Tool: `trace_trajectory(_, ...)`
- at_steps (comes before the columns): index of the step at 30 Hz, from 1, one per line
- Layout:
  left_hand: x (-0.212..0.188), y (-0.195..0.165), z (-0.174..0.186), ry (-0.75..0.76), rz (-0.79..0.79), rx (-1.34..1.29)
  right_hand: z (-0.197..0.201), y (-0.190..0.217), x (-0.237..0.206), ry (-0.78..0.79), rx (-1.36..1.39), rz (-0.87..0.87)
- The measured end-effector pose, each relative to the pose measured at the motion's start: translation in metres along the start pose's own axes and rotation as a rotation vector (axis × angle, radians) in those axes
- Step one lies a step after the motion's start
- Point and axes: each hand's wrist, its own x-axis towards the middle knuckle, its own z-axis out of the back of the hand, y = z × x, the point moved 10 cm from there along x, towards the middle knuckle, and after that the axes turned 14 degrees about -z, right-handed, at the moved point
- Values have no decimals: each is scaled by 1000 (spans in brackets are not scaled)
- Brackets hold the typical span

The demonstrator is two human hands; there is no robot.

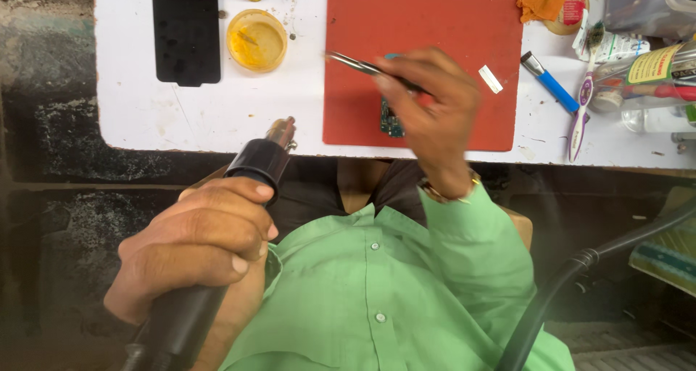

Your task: The person works on a phone motherboard on a red mat. They dip tweezers into a small flux container, apply flux to components on the board, then hold a hot air gun over the board while repositioning components with tweezers, repeating the flux-and-heat process.

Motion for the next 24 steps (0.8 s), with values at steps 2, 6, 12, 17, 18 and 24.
trace_trajectory(2,2,6,-6,-35,-10,-95,30,-7,-18,-39,-43,-26)
trace_trajectory(6,2,23,-22,-98,-15,-149,68,-32,-45,-129,-84,-73)
trace_trajectory(12,-5,54,-47,-43,129,-356,69,-50,-64,-133,-243,32)
trace_trajectory(17,-9,70,-56,-64,133,-548,65,-53,-62,-136,-303,63)
trace_trajectory(18,-10,73,-56,-64,149,-547,64,-53,-61,-138,-315,71)
trace_trajectory(24,-19,87,-54,-1,268,-487,57,-51,-59,-144,-401,137)
